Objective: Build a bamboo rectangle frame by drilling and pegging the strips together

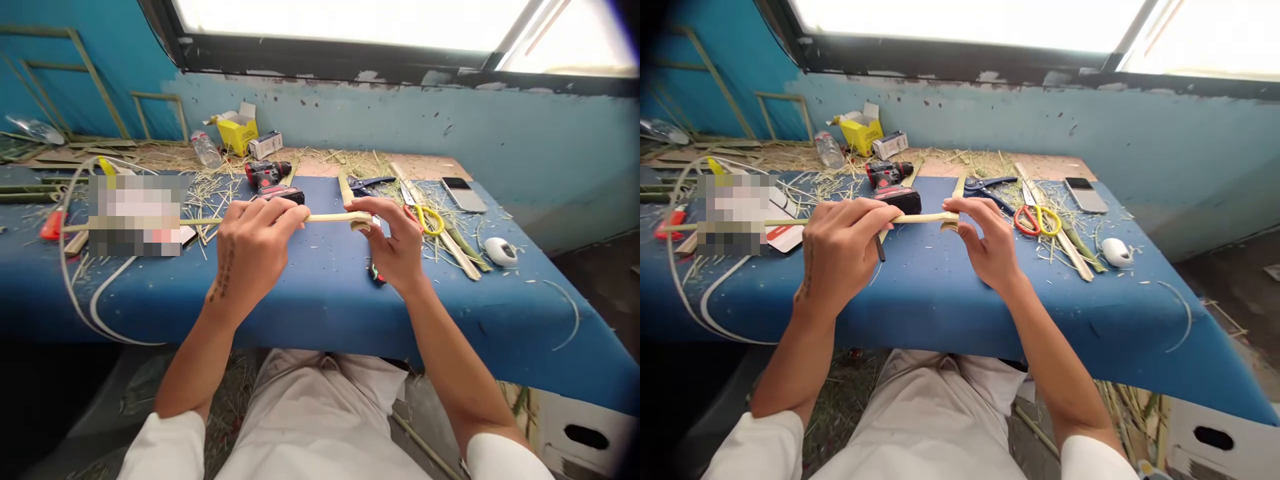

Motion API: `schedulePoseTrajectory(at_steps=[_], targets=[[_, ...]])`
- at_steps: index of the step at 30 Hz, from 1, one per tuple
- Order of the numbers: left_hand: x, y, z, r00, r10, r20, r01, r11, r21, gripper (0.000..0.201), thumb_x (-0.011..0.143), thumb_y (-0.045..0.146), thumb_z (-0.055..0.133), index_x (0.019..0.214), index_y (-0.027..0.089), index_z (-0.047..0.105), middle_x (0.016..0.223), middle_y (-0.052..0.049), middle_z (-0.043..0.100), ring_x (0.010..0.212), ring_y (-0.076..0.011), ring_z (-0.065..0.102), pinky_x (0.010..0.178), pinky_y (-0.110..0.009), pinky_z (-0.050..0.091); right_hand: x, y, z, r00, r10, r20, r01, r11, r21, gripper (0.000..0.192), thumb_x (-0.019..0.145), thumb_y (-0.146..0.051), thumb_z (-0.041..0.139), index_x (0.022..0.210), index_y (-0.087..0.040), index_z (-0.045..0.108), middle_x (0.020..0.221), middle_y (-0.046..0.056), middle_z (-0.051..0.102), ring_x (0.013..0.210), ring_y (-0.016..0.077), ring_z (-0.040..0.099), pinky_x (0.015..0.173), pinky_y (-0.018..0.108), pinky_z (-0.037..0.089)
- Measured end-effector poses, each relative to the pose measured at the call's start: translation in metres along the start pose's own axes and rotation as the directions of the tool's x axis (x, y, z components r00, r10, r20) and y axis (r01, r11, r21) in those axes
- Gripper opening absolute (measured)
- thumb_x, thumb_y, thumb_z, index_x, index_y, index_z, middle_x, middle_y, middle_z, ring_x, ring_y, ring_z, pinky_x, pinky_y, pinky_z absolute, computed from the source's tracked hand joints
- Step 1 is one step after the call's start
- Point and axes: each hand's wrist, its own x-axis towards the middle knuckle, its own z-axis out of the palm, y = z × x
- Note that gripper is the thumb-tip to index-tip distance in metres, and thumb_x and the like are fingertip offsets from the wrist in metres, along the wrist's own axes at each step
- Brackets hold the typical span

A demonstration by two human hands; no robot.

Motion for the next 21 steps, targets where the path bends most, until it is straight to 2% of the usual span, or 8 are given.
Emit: schedulePoseTrajectory(at_steps=[3,7,10,15,21], targets=[[0.008,0.002,-0.006,1.000,0.006,-0.023,-0.005,1.000,0.027,0.029,0.108,0.018,0.049,0.117,0.029,0.075,0.110,-0.004,0.080,0.099,-0.0244,0.070,0.088,-0.043,0.046,0.001,-0.002,0.000,0.998,-0.016,-0.064,0.015,1.000,-0.016,0.024,0.107,-0.033,0.060,0.130,-0.030,0.067,0.121,0.006,0.079,0.115,0.0240,0.074,0.100,0.044,0.064],[0.012,0.002,-0.007,0.999,0.010,-0.048,-0.007,0.999,0.051,0.028,0.108,0.018,0.048,0.116,0.029,0.073,0.109,-0.004,0.080,0.095,-0.0241,0.068,0.087,-0.044,0.044,0.000,0.001,0.001,0.986,-0.108,-0.124,0.104,0.994,-0.043,0.026,0.105,-0.028,0.062,0.131,-0.031,0.067,0.121,0.005,0.079,0.111,0.0225,0.076,0.091,0.040,0.067],[0.010,0.001,-0.003,0.998,-0.003,-0.061,0.005,1.000,0.023,0.029,0.108,0.017,0.048,0.116,0.029,0.073,0.110,-0.003,0.080,0.098,-0.0235,0.069,0.088,-0.043,0.044,-0.002,0.003,0.000,0.980,-0.152,-0.126,0.144,0.987,-0.069,0.036,0.104,-0.026,0.063,0.139,-0.032,0.063,0.124,0.005,0.079,0.111,0.0224,0.077,0.085,0.038,0.069],[0.000,0.002,0.007,0.996,-0.016,-0.088,0.012,0.999,-0.035,0.030,0.108,0.014,0.049,0.118,0.028,0.073,0.108,-0.002,0.080,0.100,-0.0214,0.071,0.092,-0.041,0.043,-0.010,0.005,-0.002,0.966,-0.209,-0.154,0.190,0.973,-0.132,0.037,0.103,-0.024,0.064,0.139,-0.033,0.066,0.123,0.005,0.079,0.112,0.0225,0.077,0.078,0.035,0.070],[-0.017,-0.002,0.016,0.994,-0.017,-0.105,0.008,0.996,-0.084,0.033,0.107,0.010,0.049,0.119,0.028,0.073,0.110,-0.002,0.081,0.097,-0.0196,0.070,0.094,-0.040,0.043,-0.025,0.012,0.002,0.956,-0.268,-0.117,0.242,0.950,-0.199,0.045,0.101,-0.021,0.066,0.145,-0.031,0.064,0.129,0.007,0.078,0.115,0.0235,0.077,0.077,0.030,0.069]])
